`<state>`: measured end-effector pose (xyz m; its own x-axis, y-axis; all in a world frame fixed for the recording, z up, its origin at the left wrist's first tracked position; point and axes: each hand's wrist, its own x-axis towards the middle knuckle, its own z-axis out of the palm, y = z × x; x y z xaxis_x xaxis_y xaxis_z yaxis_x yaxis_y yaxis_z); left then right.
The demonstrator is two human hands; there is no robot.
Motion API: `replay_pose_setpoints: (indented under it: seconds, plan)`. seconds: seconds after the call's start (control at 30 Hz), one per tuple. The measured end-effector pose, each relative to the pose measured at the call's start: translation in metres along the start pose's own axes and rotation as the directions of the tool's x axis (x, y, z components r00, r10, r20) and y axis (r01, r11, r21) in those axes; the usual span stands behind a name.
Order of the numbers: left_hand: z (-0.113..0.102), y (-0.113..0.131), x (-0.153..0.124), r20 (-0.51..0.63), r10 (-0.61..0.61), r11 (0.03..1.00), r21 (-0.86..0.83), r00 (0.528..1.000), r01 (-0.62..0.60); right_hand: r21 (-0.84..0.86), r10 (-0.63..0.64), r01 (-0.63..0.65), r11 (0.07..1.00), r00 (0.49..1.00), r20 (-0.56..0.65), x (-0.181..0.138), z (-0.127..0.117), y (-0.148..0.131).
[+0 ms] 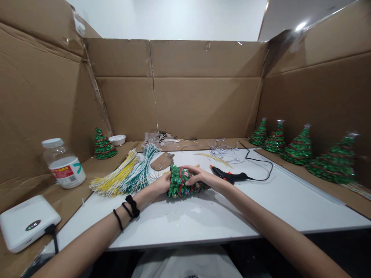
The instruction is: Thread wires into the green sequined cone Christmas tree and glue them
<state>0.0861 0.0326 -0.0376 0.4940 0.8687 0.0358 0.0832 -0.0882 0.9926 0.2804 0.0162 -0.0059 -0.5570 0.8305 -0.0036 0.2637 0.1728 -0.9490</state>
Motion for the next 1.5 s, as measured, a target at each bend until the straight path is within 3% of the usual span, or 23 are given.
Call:
replay_pose_setpoints:
  seconds: [0.17, 0.37, 0.67, 0.73, 0.77, 0.8, 0.87, 0.9, 0.97, 1.03, 1.1, 1.23, 1.4, 1.5]
  plan:
    - [0.0, 0.007, 0.0, 0.043, 0.005, 1.0, 0.023, 0.999, -0.006, -0.002, -0.04, 0.041, 0.999, 0.999, 0.009, 0.0, 0.002, -0.001]
    - [0.001, 0.004, 0.0, 0.006, 0.01, 1.0, 0.01, 1.0, -0.01, -0.032, -0.069, 0.069, 0.997, 0.998, 0.002, 0.0, 0.001, 0.002]
    - [0.012, 0.015, -0.01, 0.069, -0.073, 0.985, -0.149, 0.995, 0.083, -0.129, -0.12, 0.143, 0.981, 0.978, 0.174, -0.006, -0.017, 0.007]
    - [0.011, 0.012, -0.009, 0.078, -0.077, 0.983, -0.158, 0.994, 0.088, -0.104, -0.162, 0.172, 0.98, 0.982, 0.101, -0.005, -0.02, 0.008]
    - [0.01, 0.01, -0.008, 0.085, -0.078, 0.984, -0.153, 0.993, 0.091, -0.123, -0.19, 0.188, 0.974, 0.982, -0.006, -0.002, -0.021, 0.011]
    - [0.008, 0.008, -0.007, 0.09, -0.075, 0.986, -0.141, 0.993, 0.087, -0.182, -0.226, 0.199, 0.963, 0.964, -0.142, 0.001, -0.023, 0.014]
    - [0.005, 0.006, -0.005, 0.092, -0.06, 0.993, -0.092, 0.994, 0.068, -0.414, -0.31, 0.148, 0.898, 0.881, -0.356, 0.008, -0.026, 0.024]
    - [0.004, 0.006, -0.004, 0.085, -0.046, 0.997, -0.058, 0.995, 0.051, -0.545, -0.347, 0.098, 0.833, 0.859, -0.376, 0.011, -0.027, 0.028]
    - [0.001, 0.006, -0.003, 0.071, -0.016, 1.0, 0.014, 0.997, 0.015, -0.737, -0.358, 0.002, 0.676, 0.875, -0.326, 0.016, -0.03, 0.036]
    - [-0.001, 0.009, -0.004, 0.055, 0.004, 0.998, 0.068, 0.998, -0.008, -0.826, -0.308, -0.055, 0.561, 0.913, -0.269, 0.017, -0.031, 0.04]
    - [-0.001, 0.012, -0.004, 0.051, 0.0, 0.995, 0.1, 0.999, -0.005, -0.858, -0.268, -0.095, 0.504, 0.927, -0.26, 0.016, -0.031, 0.041]
    - [-0.004, 0.016, -0.005, 0.057, -0.062, 0.983, 0.174, 0.996, 0.051, -0.854, -0.241, -0.153, 0.497, 0.921, -0.305, 0.015, -0.028, 0.04]
    - [-0.01, 0.02, -0.002, 0.031, -0.08, 0.95, 0.303, 0.996, 0.067, -0.807, -0.245, -0.19, 0.559, 0.892, -0.38, 0.014, -0.033, 0.038]
    - [-0.012, 0.024, -0.002, 0.075, -0.092, 0.949, 0.309, 0.993, 0.065, -0.769, -0.268, -0.16, 0.619, 0.877, -0.398, 0.01, -0.039, 0.035]
